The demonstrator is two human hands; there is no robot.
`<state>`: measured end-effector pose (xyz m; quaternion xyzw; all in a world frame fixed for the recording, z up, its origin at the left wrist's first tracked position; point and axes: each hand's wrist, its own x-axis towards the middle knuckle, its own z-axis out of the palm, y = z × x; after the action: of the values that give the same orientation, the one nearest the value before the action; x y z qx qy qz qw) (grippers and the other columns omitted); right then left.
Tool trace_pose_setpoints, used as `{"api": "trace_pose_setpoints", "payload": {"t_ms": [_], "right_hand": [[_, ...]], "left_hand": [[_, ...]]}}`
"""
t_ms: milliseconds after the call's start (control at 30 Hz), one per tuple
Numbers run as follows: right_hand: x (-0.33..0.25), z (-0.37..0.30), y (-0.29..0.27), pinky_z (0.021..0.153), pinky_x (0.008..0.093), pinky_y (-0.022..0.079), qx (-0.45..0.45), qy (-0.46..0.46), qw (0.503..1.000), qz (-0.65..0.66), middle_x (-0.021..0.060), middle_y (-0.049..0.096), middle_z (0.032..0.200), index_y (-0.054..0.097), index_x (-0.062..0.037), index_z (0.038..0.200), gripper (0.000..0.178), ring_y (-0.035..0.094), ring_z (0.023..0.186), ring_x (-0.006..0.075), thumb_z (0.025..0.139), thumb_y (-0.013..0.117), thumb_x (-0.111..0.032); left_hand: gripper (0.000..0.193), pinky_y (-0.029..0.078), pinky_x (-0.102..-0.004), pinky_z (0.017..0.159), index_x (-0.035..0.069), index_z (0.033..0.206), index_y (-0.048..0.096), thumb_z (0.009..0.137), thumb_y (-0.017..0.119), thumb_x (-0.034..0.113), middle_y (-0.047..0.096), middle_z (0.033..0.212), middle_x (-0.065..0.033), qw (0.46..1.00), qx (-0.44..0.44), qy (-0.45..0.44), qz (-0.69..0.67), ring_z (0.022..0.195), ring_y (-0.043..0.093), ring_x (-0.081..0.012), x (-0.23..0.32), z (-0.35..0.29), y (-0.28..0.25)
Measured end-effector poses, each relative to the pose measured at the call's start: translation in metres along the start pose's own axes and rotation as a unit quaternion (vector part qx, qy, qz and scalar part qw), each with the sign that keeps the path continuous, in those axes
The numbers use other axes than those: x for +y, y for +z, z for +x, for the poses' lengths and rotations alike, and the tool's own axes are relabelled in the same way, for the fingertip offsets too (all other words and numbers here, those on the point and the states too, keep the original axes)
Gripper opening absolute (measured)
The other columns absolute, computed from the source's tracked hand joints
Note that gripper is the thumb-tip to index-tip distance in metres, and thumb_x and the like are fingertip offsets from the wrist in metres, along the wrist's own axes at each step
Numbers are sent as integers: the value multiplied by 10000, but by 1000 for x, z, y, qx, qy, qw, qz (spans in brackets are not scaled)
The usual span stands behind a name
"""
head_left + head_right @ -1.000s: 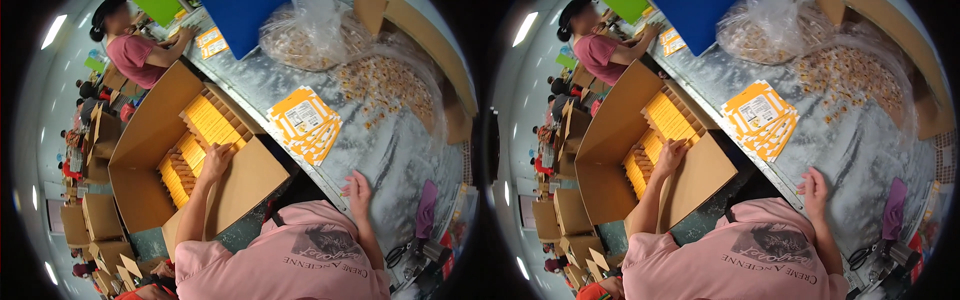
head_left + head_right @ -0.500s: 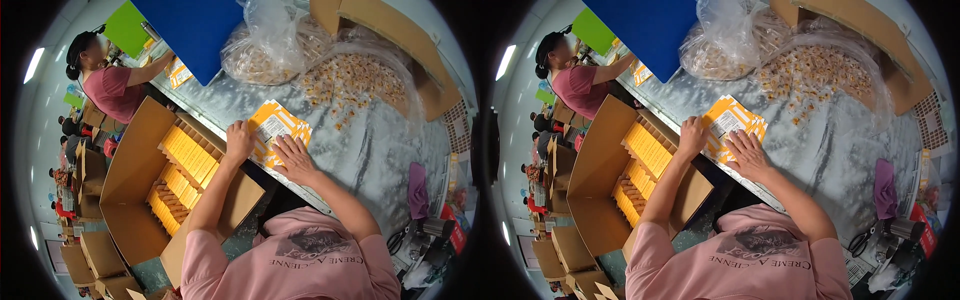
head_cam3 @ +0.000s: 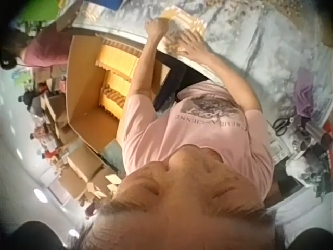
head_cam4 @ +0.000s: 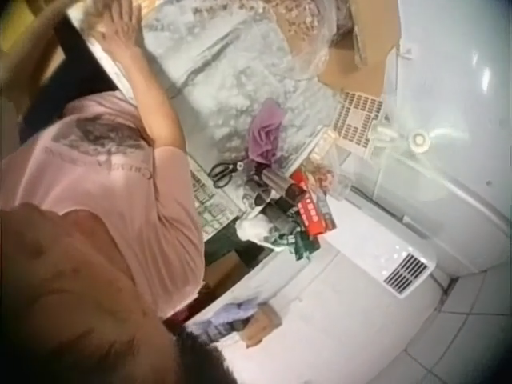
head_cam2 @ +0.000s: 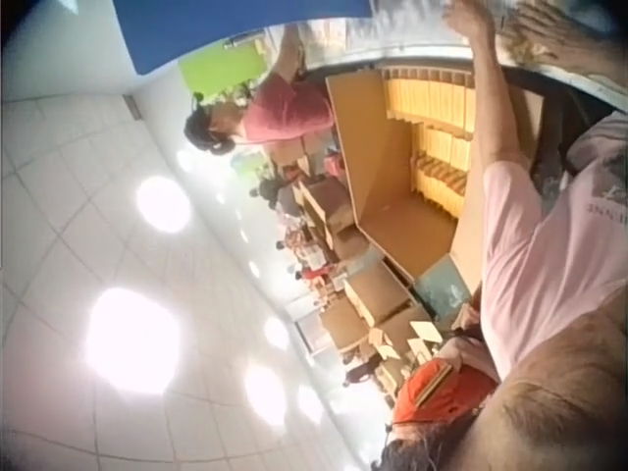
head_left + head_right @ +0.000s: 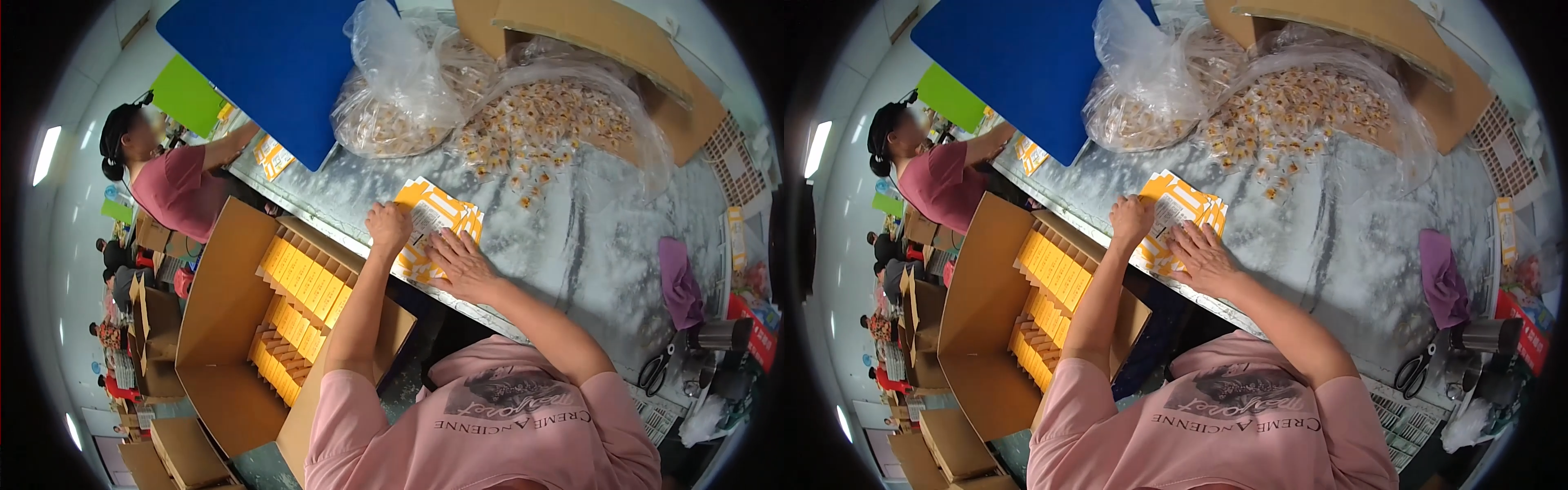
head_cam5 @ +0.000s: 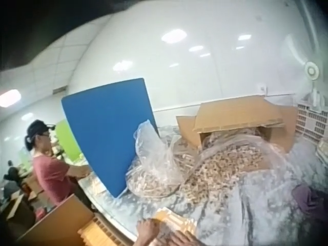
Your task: Packing individually wrapped items into small boxes and stacking the boxes into a larger carton.
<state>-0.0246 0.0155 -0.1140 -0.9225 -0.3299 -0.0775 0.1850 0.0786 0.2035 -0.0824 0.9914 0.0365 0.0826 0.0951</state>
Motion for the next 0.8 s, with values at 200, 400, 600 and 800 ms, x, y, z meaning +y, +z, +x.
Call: {"api": "trace_pose_setpoints", "payload": {"t_ms": [200,400,600,800], "right_hand": [[1,0,5,1201,541,116,-1,6,1000,7,126,322,1577,441,-84,1457,699,208,1483,341,938,510,-549],[-2,-3,1,1210,536,115,-28,19,999,-16,129,286,1593,380,-88,1500,715,184,1495,320,956,482,-541],[-2,-4,3,1212,529,120,-20,10,1000,-4,132,288,1592,382,-78,1497,705,184,1497,315,962,475,-528],[1,-3,5,1211,525,112,4,12,1000,-10,124,312,1580,435,-83,1467,691,199,1486,322,941,510,-525]], "left_hand": [[362,474,-508,887,-55,1007,655,865,612,275,606,1085,-234,1000,-9,25,14,1058,571,-414,-1,6,-1],[416,455,-514,934,-24,1098,633,862,631,319,569,1176,-209,999,-15,17,31,1090,555,-416,16,3,9],[521,457,-517,936,-18,1070,616,811,690,427,570,1157,-226,1000,-14,1,21,1113,547,-412,4,18,7],[466,485,-509,883,-19,1024,633,812,696,390,574,1123,-263,999,25,22,12,1041,585,-418,7,28,-9]]}}
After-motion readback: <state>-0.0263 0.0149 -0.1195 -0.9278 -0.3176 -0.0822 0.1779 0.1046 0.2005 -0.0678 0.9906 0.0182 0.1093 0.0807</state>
